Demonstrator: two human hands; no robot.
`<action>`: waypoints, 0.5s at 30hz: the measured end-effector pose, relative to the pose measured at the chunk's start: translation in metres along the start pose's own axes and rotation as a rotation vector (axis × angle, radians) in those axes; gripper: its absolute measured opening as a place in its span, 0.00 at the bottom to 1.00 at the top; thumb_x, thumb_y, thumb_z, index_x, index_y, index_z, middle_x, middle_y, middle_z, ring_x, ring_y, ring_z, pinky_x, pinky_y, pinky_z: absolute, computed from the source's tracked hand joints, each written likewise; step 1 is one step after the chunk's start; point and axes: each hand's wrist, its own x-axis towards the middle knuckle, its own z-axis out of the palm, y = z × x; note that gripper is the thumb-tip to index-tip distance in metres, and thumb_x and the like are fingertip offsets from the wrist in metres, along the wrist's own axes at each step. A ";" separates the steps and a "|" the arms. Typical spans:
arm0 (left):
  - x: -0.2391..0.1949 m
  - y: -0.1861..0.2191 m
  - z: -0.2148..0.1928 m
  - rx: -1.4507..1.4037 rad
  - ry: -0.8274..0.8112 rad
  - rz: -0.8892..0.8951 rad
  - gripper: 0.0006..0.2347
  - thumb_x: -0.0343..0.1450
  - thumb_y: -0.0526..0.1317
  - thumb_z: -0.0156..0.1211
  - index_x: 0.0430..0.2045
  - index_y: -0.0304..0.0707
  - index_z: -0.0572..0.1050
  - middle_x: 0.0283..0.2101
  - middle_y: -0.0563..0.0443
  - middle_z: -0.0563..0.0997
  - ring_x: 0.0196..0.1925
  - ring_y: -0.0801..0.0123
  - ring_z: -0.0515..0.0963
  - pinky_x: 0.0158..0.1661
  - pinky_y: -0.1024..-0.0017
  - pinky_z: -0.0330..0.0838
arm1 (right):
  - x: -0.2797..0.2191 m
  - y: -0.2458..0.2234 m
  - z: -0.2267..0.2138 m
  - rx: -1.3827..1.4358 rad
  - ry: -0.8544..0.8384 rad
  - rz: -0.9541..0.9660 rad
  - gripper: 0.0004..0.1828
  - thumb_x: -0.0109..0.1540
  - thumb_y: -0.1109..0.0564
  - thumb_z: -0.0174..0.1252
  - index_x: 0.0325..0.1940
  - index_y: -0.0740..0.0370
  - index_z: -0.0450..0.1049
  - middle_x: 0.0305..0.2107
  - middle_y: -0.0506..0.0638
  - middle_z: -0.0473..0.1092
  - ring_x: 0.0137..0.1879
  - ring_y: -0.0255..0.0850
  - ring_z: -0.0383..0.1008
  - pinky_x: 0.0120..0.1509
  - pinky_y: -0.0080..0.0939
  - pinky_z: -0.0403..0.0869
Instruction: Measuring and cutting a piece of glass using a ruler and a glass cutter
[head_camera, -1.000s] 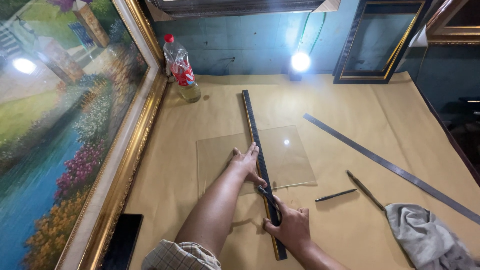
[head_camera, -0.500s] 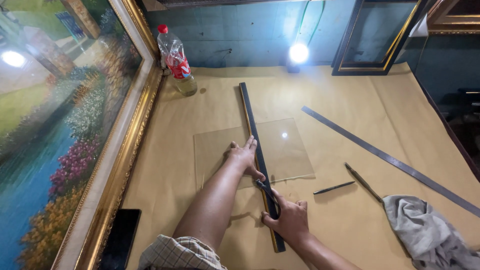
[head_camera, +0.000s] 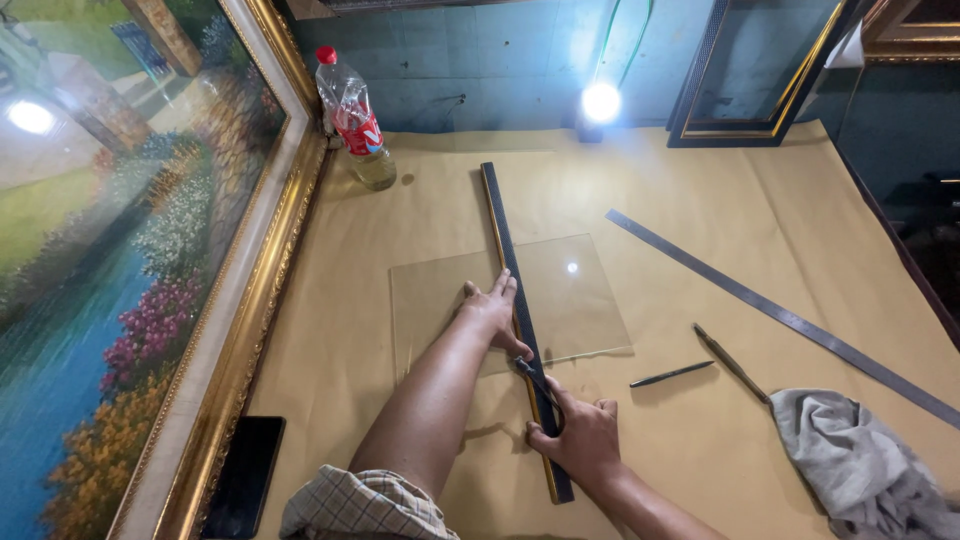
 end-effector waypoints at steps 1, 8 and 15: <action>0.001 0.000 0.000 0.001 0.000 0.000 0.55 0.47 0.64 0.59 0.60 0.44 0.28 0.65 0.61 0.25 0.63 0.32 0.36 0.62 0.58 0.39 | 0.000 0.001 0.001 0.000 0.000 0.000 0.38 0.40 0.36 0.55 0.54 0.41 0.62 0.20 0.43 0.73 0.27 0.42 0.71 0.42 0.41 0.56; -0.007 0.002 -0.004 -0.021 -0.013 -0.014 0.54 0.47 0.63 0.60 0.60 0.45 0.28 0.65 0.64 0.25 0.63 0.32 0.36 0.61 0.56 0.43 | 0.000 0.001 0.002 -0.020 0.005 -0.004 0.38 0.40 0.36 0.55 0.54 0.42 0.63 0.20 0.45 0.73 0.26 0.43 0.70 0.42 0.41 0.56; -0.025 0.006 -0.013 -0.010 -0.024 -0.060 0.53 0.47 0.63 0.59 0.60 0.49 0.29 0.65 0.70 0.25 0.64 0.38 0.39 0.54 0.48 0.56 | 0.018 -0.023 -0.057 0.501 -0.227 0.338 0.25 0.55 0.49 0.32 0.55 0.52 0.59 0.09 0.44 0.56 0.15 0.36 0.55 0.19 0.40 0.58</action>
